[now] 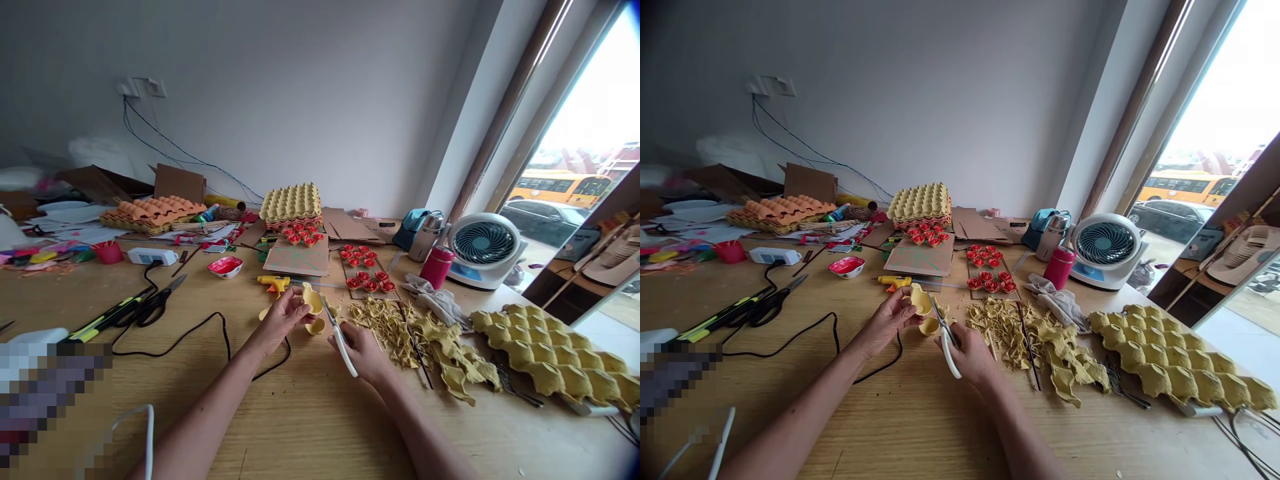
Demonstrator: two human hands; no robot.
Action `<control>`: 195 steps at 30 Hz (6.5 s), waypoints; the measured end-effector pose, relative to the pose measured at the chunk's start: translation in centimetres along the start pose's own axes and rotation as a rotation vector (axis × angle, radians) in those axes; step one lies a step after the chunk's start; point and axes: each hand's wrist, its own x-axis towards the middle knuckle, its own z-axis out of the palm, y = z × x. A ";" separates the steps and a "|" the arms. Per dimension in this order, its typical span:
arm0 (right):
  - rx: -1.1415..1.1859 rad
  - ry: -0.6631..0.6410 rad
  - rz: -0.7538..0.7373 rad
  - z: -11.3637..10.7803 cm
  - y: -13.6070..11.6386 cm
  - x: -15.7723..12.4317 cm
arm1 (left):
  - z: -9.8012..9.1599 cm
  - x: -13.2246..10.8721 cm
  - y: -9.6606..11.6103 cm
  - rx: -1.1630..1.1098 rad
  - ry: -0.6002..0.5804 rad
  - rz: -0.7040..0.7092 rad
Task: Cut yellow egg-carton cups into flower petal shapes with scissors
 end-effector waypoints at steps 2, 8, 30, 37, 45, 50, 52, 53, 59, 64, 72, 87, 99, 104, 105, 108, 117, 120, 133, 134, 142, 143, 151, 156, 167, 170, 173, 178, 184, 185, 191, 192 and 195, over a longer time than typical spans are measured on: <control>0.002 -0.016 0.012 0.0 0.2 0.0 | 0.0 0.1 0.0 0.033 -0.007 0.003; -0.038 -0.059 0.050 0.3 0.5 -0.1 | 0.2 0.1 -0.1 0.109 -0.089 -0.016; 0.154 0.051 0.059 0.7 0.5 0.1 | -1.1 0.5 0.2 -0.295 0.132 -0.051; 0.088 0.251 0.172 -0.4 1.7 0.7 | -1.5 0.8 -0.3 -0.324 0.175 -0.123; -0.312 0.069 0.099 0.8 1.3 0.5 | -1.6 0.9 -0.6 -0.231 0.161 -0.123; -0.372 0.134 0.190 0.2 1.6 0.7 | -1.9 1.0 -1.0 -0.205 0.161 -0.089; -0.397 0.218 0.262 -0.9 2.1 0.8 | -1.9 0.9 -1.0 -0.206 0.150 -0.101; -0.410 0.269 0.295 -1.6 2.4 0.9 | -1.9 0.9 -0.9 -0.205 0.143 -0.103; -0.244 0.401 0.236 -3.4 1.9 0.7 | -1.5 0.6 -0.8 -0.162 0.077 -0.110; 0.036 0.053 0.066 -2.0 0.1 0.1 | -1.3 0.5 -0.7 -0.156 0.059 -0.092; -0.029 -0.097 0.049 -1.2 -0.5 -0.1 | -0.9 0.3 -0.6 -0.138 0.052 -0.100; -0.136 -0.078 0.021 -0.9 -0.8 -0.2 | 0.1 -0.1 -0.8 -0.105 -0.014 -0.147; -0.130 -0.061 -0.014 -1.0 0.0 -0.2 | -0.4 0.0 -0.7 -0.094 -0.011 -0.121; -0.113 -0.039 -0.081 -0.9 0.5 -0.2 | -0.6 0.0 -0.2 -0.129 -0.029 -0.120; -0.109 -0.038 -0.088 -0.8 0.6 -0.2 | -0.6 -0.1 -0.1 -0.142 -0.033 -0.119; -0.101 -0.036 -0.092 -0.8 0.6 -0.1 | -0.5 -0.1 0.0 -0.170 -0.036 -0.112; -0.193 -0.079 -0.059 -1.1 -0.1 -0.3 | -1.1 -0.1 -0.4 -0.125 -0.117 -0.170; -0.201 -0.090 -0.070 -1.1 -0.1 -0.3 | -1.2 0.0 -0.4 -0.128 -0.132 -0.187; -0.124 -0.069 -0.090 -1.0 0.4 -0.3 | -1.7 0.1 -0.3 -0.190 -0.111 -0.191; -0.118 -0.068 -0.095 -1.1 0.4 -0.3 | -1.7 0.0 -0.2 -0.200 -0.111 -0.191; -0.161 -0.089 -0.061 -1.1 -0.1 -0.3 | -1.9 -0.1 -0.5 -0.143 -0.186 -0.209; -0.165 -0.092 -0.060 -1.1 -0.2 -0.3 | -1.9 -0.1 -0.5 -0.132 -0.198 -0.212; -0.173 -0.108 -0.050 -1.3 -0.2 -0.4 | -2.0 -0.1 -0.4 -0.084 -0.222 -0.233; -0.158 -0.103 -0.067 -1.1 0.1 -0.4 | -2.1 -0.1 -0.2 -0.082 -0.228 -0.226; -0.131 -0.091 -0.068 -1.0 0.3 -0.4 | -2.2 0.1 -0.3 -0.095 -0.219 -0.190; -0.139 -0.101 -0.049 -1.0 0.3 -0.3 | -2.0 0.0 -0.3 -0.093 -0.207 -0.173; -0.169 -0.106 -0.031 -1.0 0.1 -0.4 | -1.8 0.0 -0.5 -0.055 -0.206 -0.188; -0.196 -0.103 -0.019 -0.9 0.0 -0.4 | -1.8 0.0 -0.8 -0.031 -0.202 -0.208; -0.166 -0.096 -0.030 -1.1 -0.1 -0.5 | -1.7 0.0 -0.6 -0.049 -0.197 -0.206; -0.165 -0.091 -0.034 -1.1 -0.1 -0.5 | -1.6 0.0 -0.5 -0.051 -0.193 -0.208; -0.087 -0.046 -0.029 -0.5 0.6 -0.2 | -1.5 -0.1 -0.6 -0.095 -0.160 -0.220; -0.059 -0.031 -0.023 -0.4 0.8 -0.1 | -1.5 -0.1 -0.7 -0.109 -0.158 -0.220; -0.001 0.031 0.003 -0.3 1.0 0.2 | -1.7 0.0 -0.9 -0.154 -0.159 -0.226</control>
